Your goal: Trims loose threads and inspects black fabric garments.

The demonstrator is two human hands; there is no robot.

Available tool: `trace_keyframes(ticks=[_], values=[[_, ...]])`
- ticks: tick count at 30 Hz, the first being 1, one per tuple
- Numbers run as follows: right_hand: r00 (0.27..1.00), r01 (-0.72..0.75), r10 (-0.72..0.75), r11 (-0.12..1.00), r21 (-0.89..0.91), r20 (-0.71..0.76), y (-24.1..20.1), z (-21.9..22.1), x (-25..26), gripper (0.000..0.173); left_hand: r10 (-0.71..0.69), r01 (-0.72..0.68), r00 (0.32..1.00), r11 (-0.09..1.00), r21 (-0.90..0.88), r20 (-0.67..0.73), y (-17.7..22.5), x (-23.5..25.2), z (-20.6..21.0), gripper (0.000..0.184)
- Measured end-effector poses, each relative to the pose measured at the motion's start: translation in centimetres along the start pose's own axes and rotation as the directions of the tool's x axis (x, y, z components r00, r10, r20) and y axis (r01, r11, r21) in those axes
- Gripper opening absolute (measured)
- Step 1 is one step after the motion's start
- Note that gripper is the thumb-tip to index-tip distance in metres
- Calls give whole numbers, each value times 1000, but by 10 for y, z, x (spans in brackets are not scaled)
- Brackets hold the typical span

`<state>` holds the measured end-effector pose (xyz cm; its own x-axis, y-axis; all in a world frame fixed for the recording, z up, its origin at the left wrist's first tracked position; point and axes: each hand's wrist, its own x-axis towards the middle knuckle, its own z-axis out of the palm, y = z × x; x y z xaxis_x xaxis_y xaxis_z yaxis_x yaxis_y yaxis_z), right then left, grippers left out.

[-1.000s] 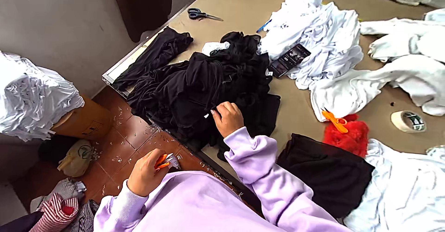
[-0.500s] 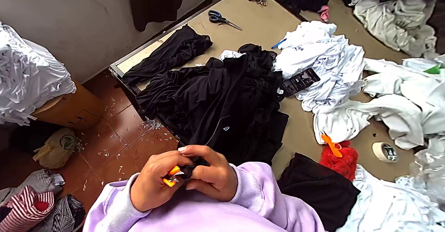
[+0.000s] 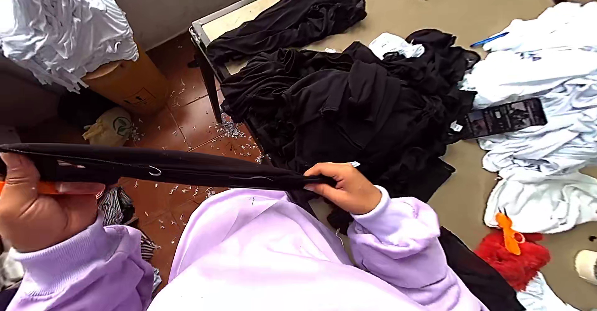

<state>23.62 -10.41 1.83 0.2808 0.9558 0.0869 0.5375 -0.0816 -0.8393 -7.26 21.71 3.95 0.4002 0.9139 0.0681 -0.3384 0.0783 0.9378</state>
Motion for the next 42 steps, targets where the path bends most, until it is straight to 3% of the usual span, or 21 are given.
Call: trace_keyframes(ticks=[3, 6, 7, 9, 10, 11, 13, 15, 19, 21, 23, 28, 33, 42], values=[[994, -82, 99, 947, 311, -39, 0, -3, -1, 7, 67, -64, 979, 998, 18, -192, -11, 9, -8, 26], [992, -53, 106, 847, 529, -70, -2, -4, -1, 13, 171, -114, 862, 983, 145, -477, -22, 12, -4, 2], [990, -29, 105, 816, 577, -98, -4, -3, -1, 16, 212, -106, 834, 967, 230, -509, -27, 10, -4, 11], [974, 38, 110, 786, 617, -200, -14, 2, -1, 25, 272, -44, 875, 869, 492, -401, -37, 3, -9, 27], [961, 75, 107, 787, 612, -255, -20, 5, 0, 30, 251, -39, 938, 764, 644, -241, -40, -2, -13, 28], [948, 107, 98, 796, 596, -302, -26, 10, 2, 36, 179, -78, 983, 629, 774, -47, -41, -6, -14, 28], [933, 141, 79, 816, 560, -350, -39, 20, 3, 49, -100, -174, 965, 446, 878, 242, -44, -11, 5, 31], [930, 155, 60, 831, 534, -362, -47, 30, 5, 52, -213, -272, 884, 492, 827, 417, -54, -20, 33, 32], [945, 141, 25, 868, 476, -327, -56, 48, 7, 48, -49, -292, 720, 883, 367, 692, -57, -47, 102, 38], [946, 151, -1, 886, 438, -325, -59, 53, 7, 44, 20, -278, 624, 940, 198, 781, -53, -58, 131, 44], [940, 167, -24, 902, 399, -340, -62, 55, 6, 40, 63, -293, 582, 946, 137, 810, -53, -67, 147, 40], [911, 181, -67, 951, 251, -406, -55, 58, 5, 23, 85, -312, 623, 939, 147, 778, -53, -78, 152, 19], [909, 200, -138, 972, 121, -394, -60, 52, 6, 28, 164, -397, 694, 899, 183, 701, -49, -78, 148, 9], [855, 226, -243, 970, -93, -458, -62, 56, 14, 25, 293, -604, 632, 767, 218, 718, -40, -78, 143, 6]])
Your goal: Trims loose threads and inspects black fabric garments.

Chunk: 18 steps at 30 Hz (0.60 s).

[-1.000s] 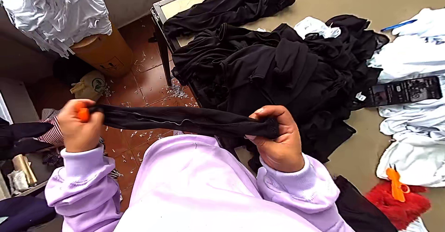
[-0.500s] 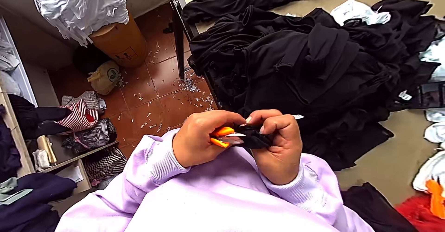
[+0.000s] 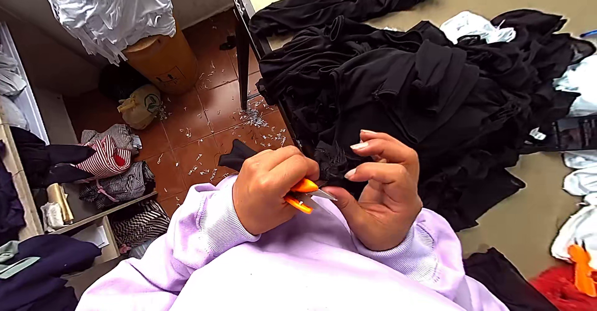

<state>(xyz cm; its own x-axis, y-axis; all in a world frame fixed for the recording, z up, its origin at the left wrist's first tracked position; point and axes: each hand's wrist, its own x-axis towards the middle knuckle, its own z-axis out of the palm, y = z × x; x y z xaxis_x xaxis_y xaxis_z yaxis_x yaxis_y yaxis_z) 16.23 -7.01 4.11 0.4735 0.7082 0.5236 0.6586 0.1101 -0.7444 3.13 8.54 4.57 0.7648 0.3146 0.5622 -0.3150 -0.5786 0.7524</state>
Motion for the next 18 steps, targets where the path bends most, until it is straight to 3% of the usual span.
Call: trace_keyframes(ticks=[6, 10, 13, 15, 18], values=[[993, -61, 55, 997, 57, 105, 0, 6, 4, 20, 70, -72, 997, 992, 100, 29, 0, -3, -7, 6], [989, -136, 124, 976, 170, 81, -1, 6, 4, 10, 31, -29, 999, 999, 31, -43, -2, -4, -12, 12], [994, -107, 106, 964, 242, 18, 2, 6, 4, 2, -27, 17, 989, 998, -68, -146, -7, -6, -16, 15], [991, -131, 124, 956, 261, 42, 3, 6, 3, 4, -64, 47, 978, 995, -94, -197, -8, -7, -20, 17], [973, -226, 185, 877, 425, 136, -2, 8, 3, 10, -85, 62, 971, 992, -112, -221, -10, -10, -21, 17]])
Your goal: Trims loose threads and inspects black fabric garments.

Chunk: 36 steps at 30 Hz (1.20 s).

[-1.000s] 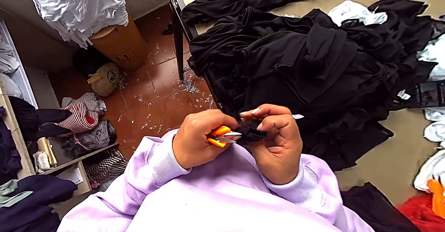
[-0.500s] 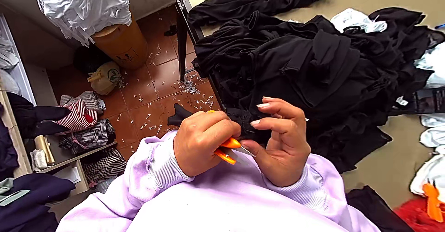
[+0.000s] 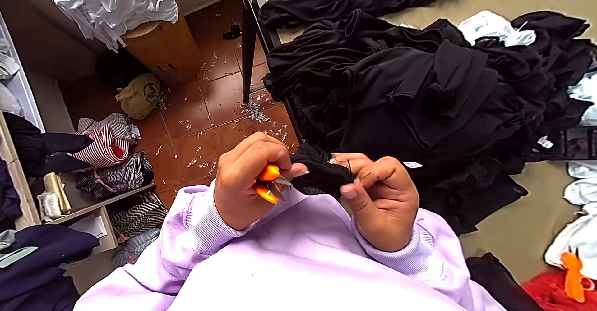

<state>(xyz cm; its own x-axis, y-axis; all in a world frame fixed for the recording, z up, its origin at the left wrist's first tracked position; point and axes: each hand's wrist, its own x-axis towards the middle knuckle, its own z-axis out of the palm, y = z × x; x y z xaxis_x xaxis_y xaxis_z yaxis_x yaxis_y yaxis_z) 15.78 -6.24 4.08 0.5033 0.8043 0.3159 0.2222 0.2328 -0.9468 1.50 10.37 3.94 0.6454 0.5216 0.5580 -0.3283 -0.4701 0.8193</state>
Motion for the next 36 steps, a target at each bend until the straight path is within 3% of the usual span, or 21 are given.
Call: trace_keyframes(ticks=[3, 7, 11, 13, 17, 20, 23, 25, 28, 31, 33, 36], values=[[998, -57, 53, 981, 186, 25, -4, 3, 0, 29, -19, 20, 999, 999, -25, 37, -4, -2, -1, 16], [998, -58, 56, 981, 184, 12, -6, 3, 2, 36, -110, 105, 974, 994, 37, 200, -12, -3, -5, 13], [997, -81, 82, 996, 42, -8, -11, 3, 1, 32, -98, 122, 958, 990, -73, 271, -7, 5, -1, 43], [996, -88, 88, 996, -9, 3, -12, 4, 2, 30, -48, 69, 962, 995, -69, 270, -5, 9, 6, 37], [996, -88, 88, 996, 5, -2, -9, 6, 4, 30, 33, -1, 971, 991, -136, 236, -6, 14, 14, 7], [997, -68, 68, 997, -23, -23, -10, 10, 3, 29, -113, 156, 982, 936, -315, 150, -10, 12, 13, 10], [996, -67, 65, 997, -27, -59, -9, 11, 2, 29, -217, 267, 962, 881, -391, 167, -14, 9, 9, 13], [996, -57, 52, 996, -71, -68, -9, 11, 1, 30, -221, 282, 954, 895, -346, 205, -13, 9, 6, 19], [999, -21, 14, 986, -168, -44, -9, 11, 0, 30, -182, 243, 948, 943, -226, 262, -10, 10, 6, 42], [1000, 13, -18, 972, -236, -18, -8, 12, -1, 29, -90, 129, 971, 977, -168, 223, -8, 10, 15, 16], [1000, 2, -6, 978, -208, -19, -8, 13, 0, 26, -68, 102, 982, 976, -192, 178, -8, 10, 18, 9], [998, -65, 61, 991, -117, -34, -10, 14, 1, 27, -227, 254, 966, 918, -303, 122, -8, 6, 20, 11]])
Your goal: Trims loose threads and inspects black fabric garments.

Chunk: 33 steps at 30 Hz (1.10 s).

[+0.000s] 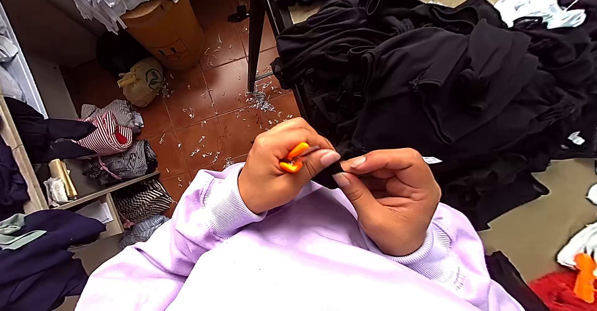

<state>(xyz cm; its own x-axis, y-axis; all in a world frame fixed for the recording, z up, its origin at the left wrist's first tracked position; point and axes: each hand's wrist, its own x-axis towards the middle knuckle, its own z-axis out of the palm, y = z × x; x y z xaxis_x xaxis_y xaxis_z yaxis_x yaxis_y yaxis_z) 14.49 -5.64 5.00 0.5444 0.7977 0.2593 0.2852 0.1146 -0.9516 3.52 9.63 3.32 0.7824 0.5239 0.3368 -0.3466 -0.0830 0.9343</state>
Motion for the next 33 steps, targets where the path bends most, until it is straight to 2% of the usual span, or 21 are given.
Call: trace_keyframes(ticks=[2, 5, 6, 8, 9, 10, 12, 13, 14, 17, 19, 20, 26, 33], values=[[999, -50, 50, 996, 74, 0, 0, -1, 0, 29, -102, 97, 993, 992, -81, -67, -1, -1, -4, 12], [995, -98, 102, 982, 162, -19, 1, -1, 0, 30, -89, 85, 995, 994, -68, -53, -1, 0, -16, 11], [993, -106, 113, 978, 179, -27, 1, -1, 0, 30, -59, 58, 998, 998, -28, -14, -2, -1, -19, 19], [991, -123, 130, 973, 194, -25, 0, -1, 0, 32, -13, 4, 996, 996, 92, 88, -2, -1, -21, 55], [990, -129, 136, 973, 193, -22, -1, 0, 1, 33, 8, -27, 991, 988, 149, 132, -1, -1, -20, 64], [990, -131, 138, 973, 189, -20, -1, 0, 1, 33, 37, -65, 987, 981, 183, 155, -1, -2, -17, 61], [992, -122, 126, 975, 184, -11, -1, 2, 0, 32, 112, -130, 987, 978, 163, 118, -2, -3, -8, 24], [993, -115, 119, 975, 188, -10, 0, 3, 0, 32, 131, -141, 988, 979, 145, 75, -2, -2, -5, 13], [993, -117, 121, 972, 203, -8, 0, 3, 0, 31, 124, -127, 992, 983, 136, 26, -3, -1, -5, 11], [983, -172, 184, 939, 298, -15, 0, 3, 1, 30, 37, -15, 994, 976, 217, -98, -8, -1, -16, 20], [973, -197, 227, 914, 355, -44, 0, 4, 3, 29, -35, 58, 996, 945, 321, -76, -8, -6, -25, 45], [968, -204, 243, 905, 374, -61, 0, 4, 3, 29, -51, 68, 997, 924, 377, -54, -6, -10, -28, 50], [936, -251, 338, 840, 481, -101, -1, 8, 6, 26, 81, -124, 992, 796, 592, 100, -4, -25, -25, 46], [925, -286, 372, 811, 511, -73, -4, 13, 7, 26, 187, -233, 972, 724, 649, 141, -6, -19, -12, 50]])
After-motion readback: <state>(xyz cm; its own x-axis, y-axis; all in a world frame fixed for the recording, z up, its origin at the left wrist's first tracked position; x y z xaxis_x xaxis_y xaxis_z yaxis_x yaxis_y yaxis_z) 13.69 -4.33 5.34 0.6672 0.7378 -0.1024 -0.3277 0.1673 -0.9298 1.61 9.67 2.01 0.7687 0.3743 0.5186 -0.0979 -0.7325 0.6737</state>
